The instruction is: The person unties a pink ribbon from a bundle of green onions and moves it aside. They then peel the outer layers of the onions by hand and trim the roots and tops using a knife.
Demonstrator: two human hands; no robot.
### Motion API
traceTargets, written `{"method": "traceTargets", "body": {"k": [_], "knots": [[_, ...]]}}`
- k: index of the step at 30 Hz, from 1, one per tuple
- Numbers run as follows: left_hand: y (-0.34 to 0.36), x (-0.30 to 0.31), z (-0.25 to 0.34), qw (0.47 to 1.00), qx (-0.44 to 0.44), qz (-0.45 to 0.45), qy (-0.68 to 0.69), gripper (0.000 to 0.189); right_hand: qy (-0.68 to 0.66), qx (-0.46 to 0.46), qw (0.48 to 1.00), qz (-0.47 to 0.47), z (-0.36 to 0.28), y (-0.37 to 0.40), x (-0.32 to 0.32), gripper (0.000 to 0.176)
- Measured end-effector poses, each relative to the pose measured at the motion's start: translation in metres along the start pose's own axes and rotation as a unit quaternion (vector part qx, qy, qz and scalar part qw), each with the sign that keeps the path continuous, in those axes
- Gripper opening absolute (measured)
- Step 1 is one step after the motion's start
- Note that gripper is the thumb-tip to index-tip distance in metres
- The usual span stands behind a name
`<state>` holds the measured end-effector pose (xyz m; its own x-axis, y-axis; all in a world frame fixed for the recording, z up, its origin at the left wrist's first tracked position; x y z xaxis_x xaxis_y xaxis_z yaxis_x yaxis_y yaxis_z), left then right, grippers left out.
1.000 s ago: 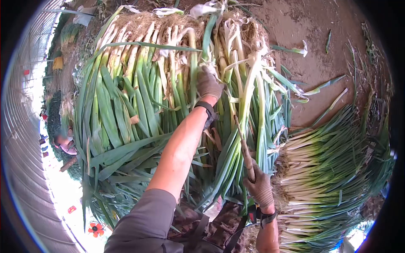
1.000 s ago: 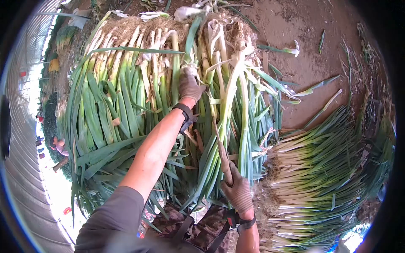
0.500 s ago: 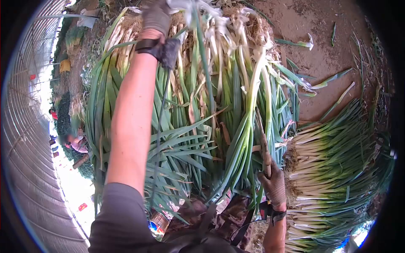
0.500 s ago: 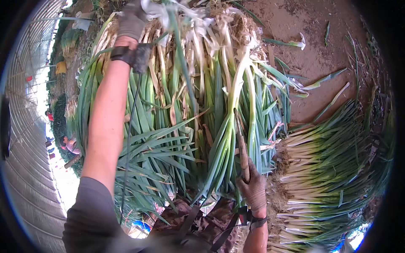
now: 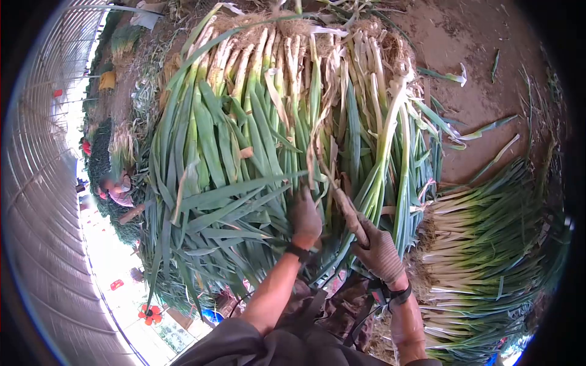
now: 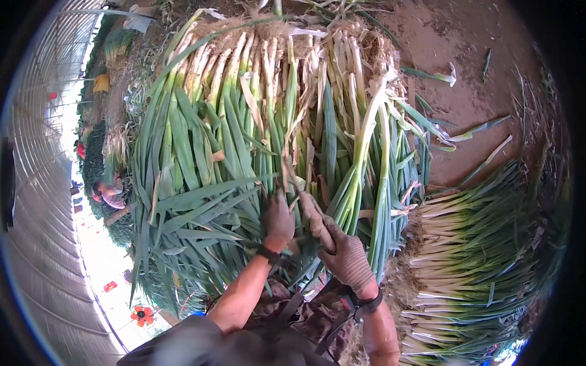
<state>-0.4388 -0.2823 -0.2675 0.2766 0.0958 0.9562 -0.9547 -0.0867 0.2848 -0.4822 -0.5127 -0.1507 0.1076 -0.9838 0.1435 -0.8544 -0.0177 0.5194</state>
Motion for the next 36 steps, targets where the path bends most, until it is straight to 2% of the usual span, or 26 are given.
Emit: {"method": "traceTargets", "body": {"k": [2, 4, 5, 6, 8, 9, 10, 11, 15, 17, 20, 24, 26, 27, 30, 32, 34, 36], "knots": [[0.027, 0.003, -0.022, 0.998, 0.025, -0.015, 0.061, 0.075, 0.047, -0.036, 0.998, 0.014, -0.002, 0.002, -0.01, 0.067], [0.033, 0.018, -0.029, 0.995, -0.004, 0.079, 0.06, 0.083, 0.119, -0.058, 0.991, 0.012, -0.007, 0.006, -0.023, 0.067], [0.036, 0.023, -0.033, 0.991, -0.019, 0.121, 0.058, 0.087, 0.075, 0.005, 0.997, -0.019, 0.0, 0.014, -0.032, 0.068], [0.037, 0.025, -0.04, 0.991, 0.013, 0.097, 0.091, 0.091, 0.086, -0.019, 0.991, -0.098, -0.001, 0.016, -0.041, 0.069], [0.034, 0.028, -0.053, 0.983, 0.081, 0.062, 0.155, 0.099, 0.069, -0.018, 0.994, -0.085, -0.003, 0.027, -0.054, 0.07], [0.035, 0.029, -0.055, 0.99, 0.049, 0.059, 0.119, 0.105, 0.055, -0.026, 0.996, -0.072, -0.003, 0.026, -0.056, 0.071], [0.036, 0.023, -0.057, 0.992, 0.057, 0.032, 0.107, 0.112, 0.038, -0.035, 0.997, -0.058, -0.002, 0.026, -0.056, 0.071], [0.034, 0.017, -0.054, 0.995, 0.044, 0.053, 0.075, 0.107, 0.022, -0.047, 0.998, -0.042, 0.0, 0.026, -0.057, 0.071], [0.0, -0.044, -0.058, 0.985, 0.018, 0.16, -0.069, 0.076, 0.012, 0.005, 1.0, 0.006, 0.008, 0.027, -0.051, 0.068], [-0.014, -0.043, -0.061, 0.993, 0.076, 0.083, 0.044, 0.079, 0.011, -0.019, 0.999, 0.024, 0.011, 0.026, -0.041, 0.067], [-0.017, -0.036, -0.069, 0.979, 0.082, 0.085, 0.165, 0.053, -0.002, -0.032, 0.998, 0.054, 0.02, 0.025, -0.031, 0.064], [-0.012, -0.022, -0.057, 0.956, -0.013, 0.162, 0.244, 0.031, -0.004, -0.032, 0.996, 0.081, 0.015, 0.031, -0.021, 0.064], [-0.002, 0.028, -0.02, 0.959, 0.056, 0.043, 0.276, 0.029, -0.012, -0.037, 0.995, 0.093, 0.008, 0.035, -0.018, 0.064], [0.011, 0.05, -0.007, 0.957, 0.021, 0.065, 0.282, 0.027, -0.001, -0.086, 0.993, 0.081, -0.005, 0.038, -0.013, 0.064], [0.059, 0.095, 0.018, 0.962, -0.012, 0.02, 0.273, 0.018, 0.035, -0.071, 0.994, 0.081, -0.015, 0.056, -0.013, 0.065], [0.105, 0.073, 0.012, 0.939, -0.166, 0.1, 0.283, 0.022, 0.03, -0.05, 0.997, 0.059, -0.017, 0.067, -0.015, 0.065], [0.153, 0.052, 0.008, 0.937, -0.226, -0.001, 0.265, 0.035, 0.034, -0.046, 0.996, 0.065, -0.021, 0.073, -0.014, 0.066], [0.161, 0.048, 0.014, 0.952, -0.201, -0.104, 0.204, 0.037, 0.023, -0.121, 0.986, 0.116, -0.006, 0.071, -0.013, 0.063]]}}
Point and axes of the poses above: each hand's wrist, its own y-axis away from the middle knuckle, its own x-axis out of the back of the hand, z = x × y, the point moved 1 cm from there along -y, towards the middle knuckle, and after that the axes turned 9 degrees about z, right-handed, at the moved point
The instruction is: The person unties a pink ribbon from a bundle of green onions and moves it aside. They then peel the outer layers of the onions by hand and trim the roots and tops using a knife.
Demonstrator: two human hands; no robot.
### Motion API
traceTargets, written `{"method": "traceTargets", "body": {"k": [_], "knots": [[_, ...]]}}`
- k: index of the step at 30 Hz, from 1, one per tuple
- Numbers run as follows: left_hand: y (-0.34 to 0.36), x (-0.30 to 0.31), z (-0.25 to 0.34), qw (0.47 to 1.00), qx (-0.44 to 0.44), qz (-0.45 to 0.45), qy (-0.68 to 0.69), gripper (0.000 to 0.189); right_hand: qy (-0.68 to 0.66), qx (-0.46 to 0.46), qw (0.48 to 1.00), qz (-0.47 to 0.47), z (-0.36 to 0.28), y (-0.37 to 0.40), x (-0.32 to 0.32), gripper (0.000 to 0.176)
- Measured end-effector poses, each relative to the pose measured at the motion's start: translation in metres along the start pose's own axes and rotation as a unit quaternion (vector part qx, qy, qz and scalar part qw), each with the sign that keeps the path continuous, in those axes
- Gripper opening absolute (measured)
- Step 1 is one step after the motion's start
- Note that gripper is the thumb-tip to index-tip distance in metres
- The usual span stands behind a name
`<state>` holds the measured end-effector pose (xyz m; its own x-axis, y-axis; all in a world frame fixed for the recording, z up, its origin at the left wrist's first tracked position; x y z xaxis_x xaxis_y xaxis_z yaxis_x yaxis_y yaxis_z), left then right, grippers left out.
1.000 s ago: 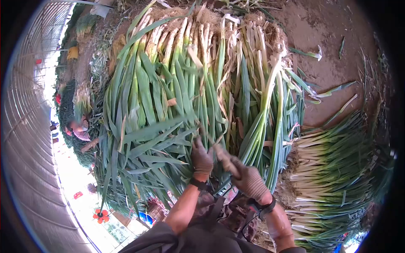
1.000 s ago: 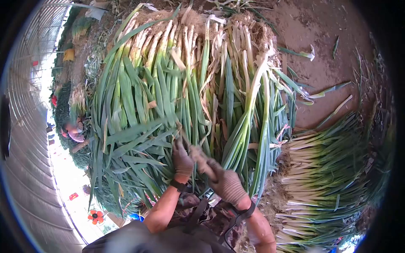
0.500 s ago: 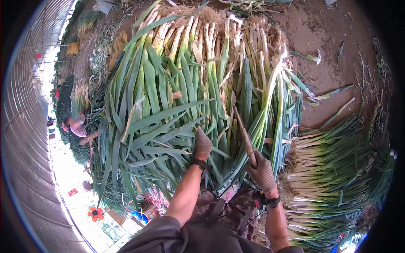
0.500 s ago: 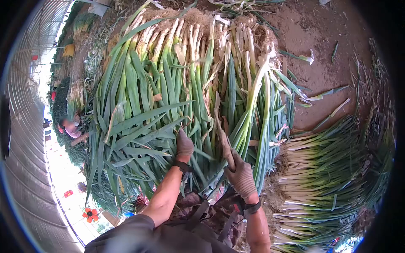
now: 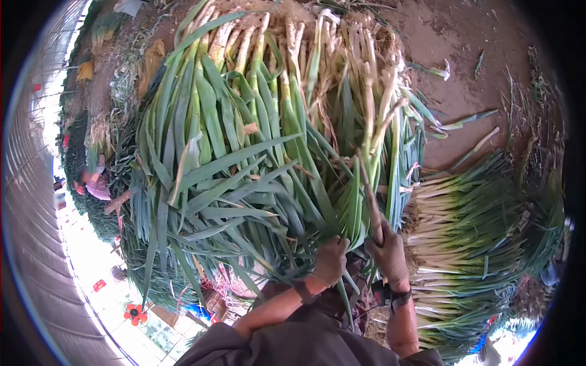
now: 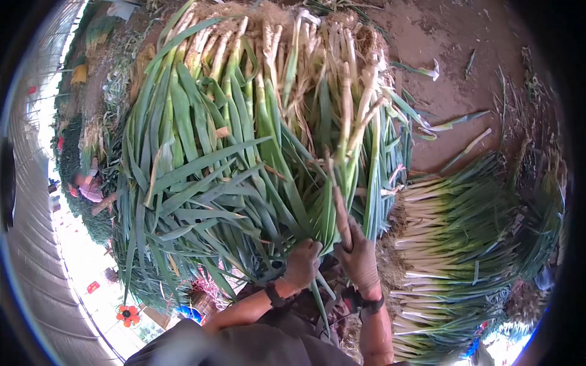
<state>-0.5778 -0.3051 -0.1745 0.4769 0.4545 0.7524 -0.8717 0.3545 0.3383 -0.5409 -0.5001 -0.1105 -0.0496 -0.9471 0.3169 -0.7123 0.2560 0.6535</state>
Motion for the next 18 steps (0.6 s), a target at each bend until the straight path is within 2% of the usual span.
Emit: {"method": "traceTargets", "body": {"k": [1, 2, 4, 6, 8, 10, 12, 13, 16, 17, 18], "knots": [[0.002, -0.002, 0.004, 0.998, 0.026, -0.052, -0.019, 0.039, 0.016, 0.027, 0.999, 0.027, 0.008, -0.002, -0.004, 0.062], [-0.002, 0.0, 0.002, 1.0, 0.019, -0.024, 0.002, 0.039, 0.032, 0.057, 0.996, 0.055, 0.016, -0.007, -0.007, 0.061], [-0.02, 0.015, -0.008, 0.999, 0.009, 0.031, 0.042, 0.039, 0.06, 0.046, 0.996, 0.044, 0.03, -0.009, -0.008, 0.061], [-0.048, 0.028, -0.016, 0.989, -0.054, 0.086, 0.111, 0.04, 0.077, 0.023, 0.995, 0.059, 0.044, -0.004, -0.013, 0.061], [-0.077, 0.017, -0.026, 0.984, -0.044, 0.075, 0.154, 0.04, 0.091, 0.001, 0.991, 0.101, 0.053, 0.001, -0.011, 0.062], [-0.11, 0.001, -0.03, 0.992, -0.04, 0.037, 0.116, 0.044, 0.074, -0.033, 0.993, 0.08, 0.056, 0.007, -0.014, 0.06], [-0.137, -0.03, -0.033, 0.998, 0.003, 0.057, 0.024, 0.049, 0.099, 0.014, 0.991, 0.093, 0.067, 0.015, -0.02, 0.06], [-0.146, -0.042, -0.033, 0.997, 0.025, 0.066, -0.022, 0.052, 0.091, -0.001, 0.992, 0.091, 0.062, 0.017, -0.02, 0.06], [-0.157, -0.066, -0.038, 0.987, 0.15, -0.01, -0.051, 0.063, 0.119, -0.054, 0.99, 0.045, 0.058, 0.019, -0.018, 0.061], [-0.159, -0.07, -0.041, 0.989, 0.138, 0.004, -0.047, 0.064, 0.121, -0.009, 0.991, 0.051, 0.058, 0.018, -0.019, 0.06], [-0.161, -0.076, -0.049, 0.989, 0.145, 0.009, -0.031, 0.062, 0.127, -0.011, 0.99, 0.059, 0.059, 0.016, -0.019, 0.059]]}}
Point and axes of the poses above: each hand's wrist, its own y-axis away from the middle knuckle, its own x-axis out of the back of the hand, z = x × y, the point moved 1 cm from there along -y, towards the middle knuckle, and after that the axes turned 9 degrees about z, right-handed, at the moved point
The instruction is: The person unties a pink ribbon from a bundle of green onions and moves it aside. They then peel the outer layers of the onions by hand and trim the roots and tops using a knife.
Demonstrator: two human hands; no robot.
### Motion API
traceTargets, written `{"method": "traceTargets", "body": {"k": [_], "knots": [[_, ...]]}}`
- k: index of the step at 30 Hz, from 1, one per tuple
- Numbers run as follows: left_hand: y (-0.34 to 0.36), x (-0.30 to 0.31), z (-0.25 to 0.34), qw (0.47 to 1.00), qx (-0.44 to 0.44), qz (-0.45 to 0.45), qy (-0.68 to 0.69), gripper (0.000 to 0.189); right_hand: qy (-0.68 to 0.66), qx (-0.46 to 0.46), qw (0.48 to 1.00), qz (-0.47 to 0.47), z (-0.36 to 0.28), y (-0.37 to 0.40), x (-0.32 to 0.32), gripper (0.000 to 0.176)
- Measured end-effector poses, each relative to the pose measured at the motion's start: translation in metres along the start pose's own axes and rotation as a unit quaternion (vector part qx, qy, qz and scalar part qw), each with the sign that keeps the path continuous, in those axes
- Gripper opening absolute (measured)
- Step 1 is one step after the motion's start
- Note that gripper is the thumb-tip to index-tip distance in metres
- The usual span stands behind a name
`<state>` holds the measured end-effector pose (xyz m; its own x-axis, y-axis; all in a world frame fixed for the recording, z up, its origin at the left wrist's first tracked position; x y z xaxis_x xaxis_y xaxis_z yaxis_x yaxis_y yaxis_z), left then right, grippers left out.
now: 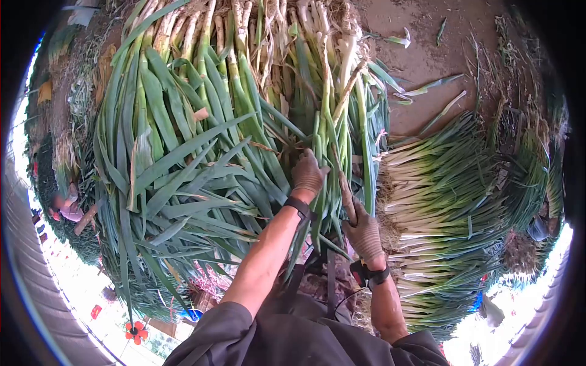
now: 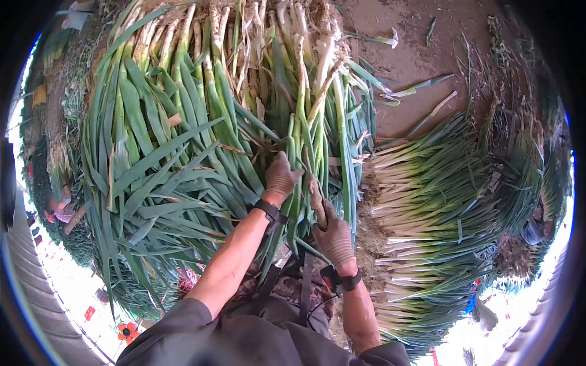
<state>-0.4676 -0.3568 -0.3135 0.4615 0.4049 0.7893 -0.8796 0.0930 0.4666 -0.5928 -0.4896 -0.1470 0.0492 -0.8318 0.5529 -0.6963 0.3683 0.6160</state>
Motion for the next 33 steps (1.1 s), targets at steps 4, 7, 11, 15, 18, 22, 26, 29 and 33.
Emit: {"method": "traceTargets", "body": {"k": [4, 7, 11, 15, 18, 22, 26, 29, 33], "knots": [[-0.014, 0.007, -0.009, 0.998, 0.032, 0.006, 0.051, 0.05, 0.015, 0.022, 0.999, 0.02, 0.005, -0.023, -0.013, 0.057], [-0.007, 0.021, -0.005, 0.991, 0.048, -0.002, 0.126, 0.053, 0.037, 0.033, 0.998, 0.025, -0.005, -0.039, -0.022, 0.053], [0.004, 0.034, -0.002, 0.984, 0.06, -0.02, 0.168, 0.054, 0.067, 0.021, 0.997, 0.041, -0.007, -0.059, -0.03, 0.055], [0.005, 0.029, -0.005, 0.987, 0.034, -0.003, 0.154, 0.063, 0.061, 0.04, 0.996, 0.046, -0.007, -0.07, -0.032, 0.055], [0.008, 0.031, -0.004, 0.989, 0.031, -0.01, 0.146, 0.064, 0.075, 0.054, 0.994, 0.059, -0.014, -0.084, -0.03, 0.055], [0.01, 0.04, 0.0, 0.989, 0.03, -0.017, 0.146, 0.066, 0.093, 0.071, 0.989, 0.086, -0.015, -0.121, -0.039, 0.056], [0.012, 0.045, 0.002, 0.986, 0.015, -0.018, 0.164, 0.061, 0.101, 0.089, 0.985, 0.106, -0.025, -0.16, -0.041, 0.052], [0.015, 0.045, 0.003, 0.986, 0.008, -0.025, 0.164, 0.065, 0.106, 0.093, 0.983, 0.116, -0.039, -0.184, -0.038, 0.048], [0.016, 0.048, 0.002, 0.988, 0.013, -0.019, 0.156, 0.068, 0.111, 0.077, 0.984, 0.118, -0.041, -0.222, -0.039, 0.048]]}}
Point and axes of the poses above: each hand's wrist, its own y-axis away from the middle knuckle, its own x-axis out of the back of the hand, z = x × y, the point moved 1 cm from there along -y, towards the middle knuckle, and after that the axes turned 9 degrees about z, right-handed, at the moved point
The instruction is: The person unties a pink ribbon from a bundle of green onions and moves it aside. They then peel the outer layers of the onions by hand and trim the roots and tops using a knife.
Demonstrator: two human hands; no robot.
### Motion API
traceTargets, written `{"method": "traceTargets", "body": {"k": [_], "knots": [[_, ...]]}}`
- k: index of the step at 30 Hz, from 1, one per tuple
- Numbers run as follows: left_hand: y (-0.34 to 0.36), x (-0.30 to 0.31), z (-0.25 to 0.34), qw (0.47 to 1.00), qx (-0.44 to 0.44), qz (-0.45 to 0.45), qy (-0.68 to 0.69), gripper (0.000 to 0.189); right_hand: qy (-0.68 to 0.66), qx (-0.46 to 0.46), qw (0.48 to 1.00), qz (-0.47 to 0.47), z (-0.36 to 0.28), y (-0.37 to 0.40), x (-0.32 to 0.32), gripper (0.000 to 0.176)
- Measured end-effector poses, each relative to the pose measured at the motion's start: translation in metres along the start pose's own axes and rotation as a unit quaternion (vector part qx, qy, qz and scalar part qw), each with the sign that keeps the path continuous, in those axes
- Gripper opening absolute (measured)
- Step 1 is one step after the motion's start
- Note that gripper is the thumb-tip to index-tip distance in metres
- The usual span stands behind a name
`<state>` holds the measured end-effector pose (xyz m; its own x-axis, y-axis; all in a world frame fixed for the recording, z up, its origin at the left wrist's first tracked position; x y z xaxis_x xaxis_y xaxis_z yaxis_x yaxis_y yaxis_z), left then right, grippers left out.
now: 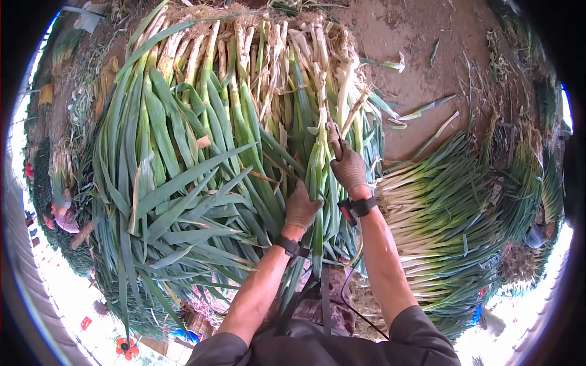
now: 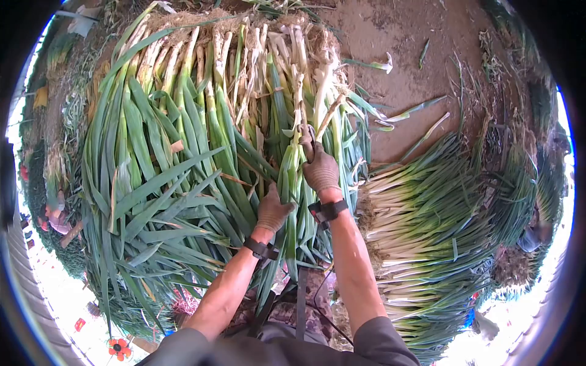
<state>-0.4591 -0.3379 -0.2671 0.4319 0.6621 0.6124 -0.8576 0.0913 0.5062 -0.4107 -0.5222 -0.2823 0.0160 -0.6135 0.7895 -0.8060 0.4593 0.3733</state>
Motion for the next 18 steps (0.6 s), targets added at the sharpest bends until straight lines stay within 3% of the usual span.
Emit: {"method": "traceTargets", "body": {"k": [12, 17, 18], "knots": [[-0.001, -0.003, -0.006, 1.0, -0.012, 0.011, 0.0, 0.071, 0.0, 0.029, 0.998, 0.048, -0.014, -0.063, -0.016, 0.037], [-0.004, -0.004, -0.005, 1.0, 0.004, -0.006, -0.027, 0.074, -0.027, 0.052, 0.998, 0.017, -0.003, 0.003, 0.0, 0.042], [-0.003, -0.004, -0.004, 0.999, 0.006, -0.003, -0.033, 0.074, -0.021, 0.098, 0.995, 0.005, -0.005, 0.026, 0.013, 0.048]]}}
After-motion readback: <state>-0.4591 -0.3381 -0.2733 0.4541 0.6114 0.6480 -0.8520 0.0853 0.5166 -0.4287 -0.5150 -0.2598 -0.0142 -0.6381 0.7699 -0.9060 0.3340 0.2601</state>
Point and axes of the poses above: each hand's wrist, its own y-axis away from the middle knuckle, its own x-axis out of the back of the hand, z = x × y, the point moved 1 cm from there along -y, towards the middle knuckle, and after that the axes turned 9 degrees about z, right-handed, at the moved point
